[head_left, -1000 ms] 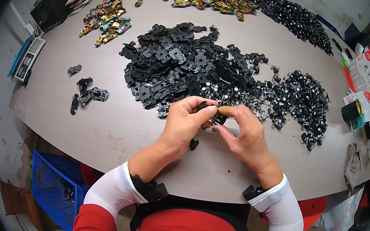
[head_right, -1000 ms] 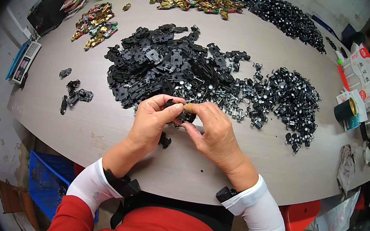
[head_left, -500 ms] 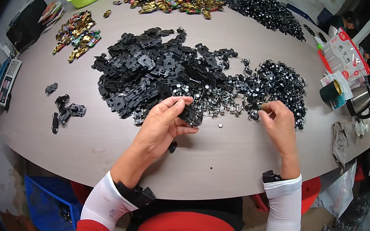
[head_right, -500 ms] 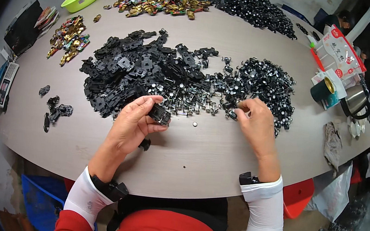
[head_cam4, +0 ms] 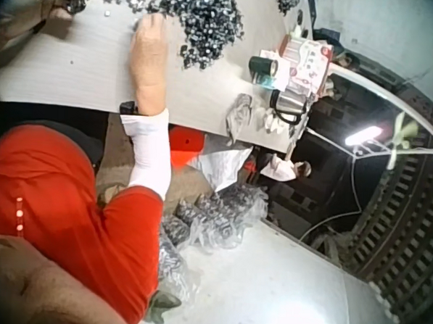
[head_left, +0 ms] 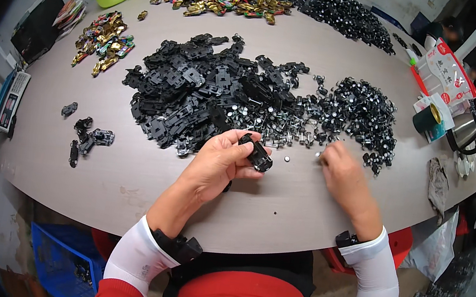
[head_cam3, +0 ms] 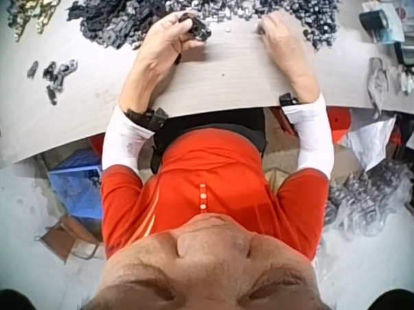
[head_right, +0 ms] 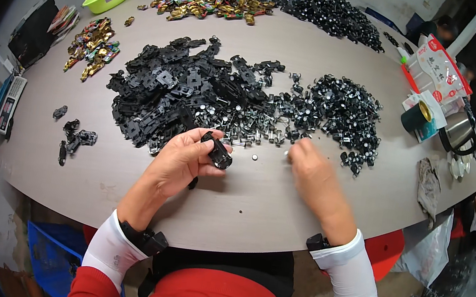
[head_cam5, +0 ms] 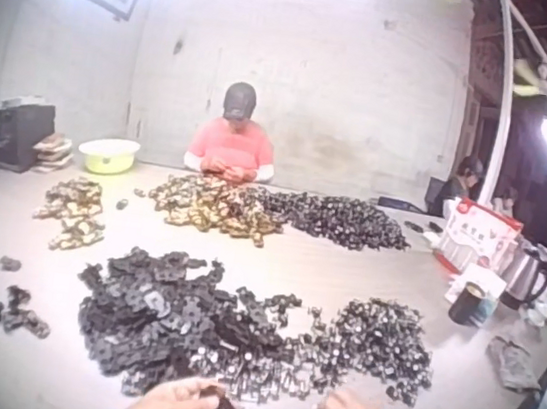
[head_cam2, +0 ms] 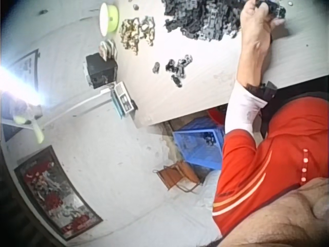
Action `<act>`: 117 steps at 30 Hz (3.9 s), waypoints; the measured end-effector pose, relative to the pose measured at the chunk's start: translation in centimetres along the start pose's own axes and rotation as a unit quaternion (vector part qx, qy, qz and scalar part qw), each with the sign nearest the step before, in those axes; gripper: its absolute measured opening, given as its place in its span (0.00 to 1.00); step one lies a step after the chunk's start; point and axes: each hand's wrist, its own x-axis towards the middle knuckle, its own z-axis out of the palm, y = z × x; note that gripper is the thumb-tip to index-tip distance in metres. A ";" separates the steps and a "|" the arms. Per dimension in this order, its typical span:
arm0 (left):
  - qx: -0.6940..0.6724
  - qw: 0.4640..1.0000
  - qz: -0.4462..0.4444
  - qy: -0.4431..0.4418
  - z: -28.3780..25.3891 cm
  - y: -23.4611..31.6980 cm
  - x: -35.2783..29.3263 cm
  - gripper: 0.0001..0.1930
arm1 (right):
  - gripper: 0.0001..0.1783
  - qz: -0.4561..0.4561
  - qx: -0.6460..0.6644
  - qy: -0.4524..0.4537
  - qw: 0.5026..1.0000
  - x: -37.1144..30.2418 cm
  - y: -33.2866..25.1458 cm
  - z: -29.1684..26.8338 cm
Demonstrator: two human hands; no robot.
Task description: The person sits at a table and assembles small black lock bodies by inserting metal pins and springs. They pick up components from piles on the table, fit them together by hand, and place the finished units into a growing stack.
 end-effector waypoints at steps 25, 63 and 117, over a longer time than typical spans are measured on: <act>0.326 0.929 0.175 0.025 0.2 -2.5 0.2 0.13 | 0.09 0.073 0.204 0.041 0.975 5.3 -7.5 2.3; 0.121 0.983 0.127 0.060 -0.6 0.2 -0.6 0.12 | 0.12 0.184 0.052 0.038 0.981 1.2 3.5 0.1; 0.203 0.972 0.100 0.060 -1.1 -0.6 0.1 0.14 | 0.08 0.067 0.254 0.030 0.964 6.7 -7.7 2.9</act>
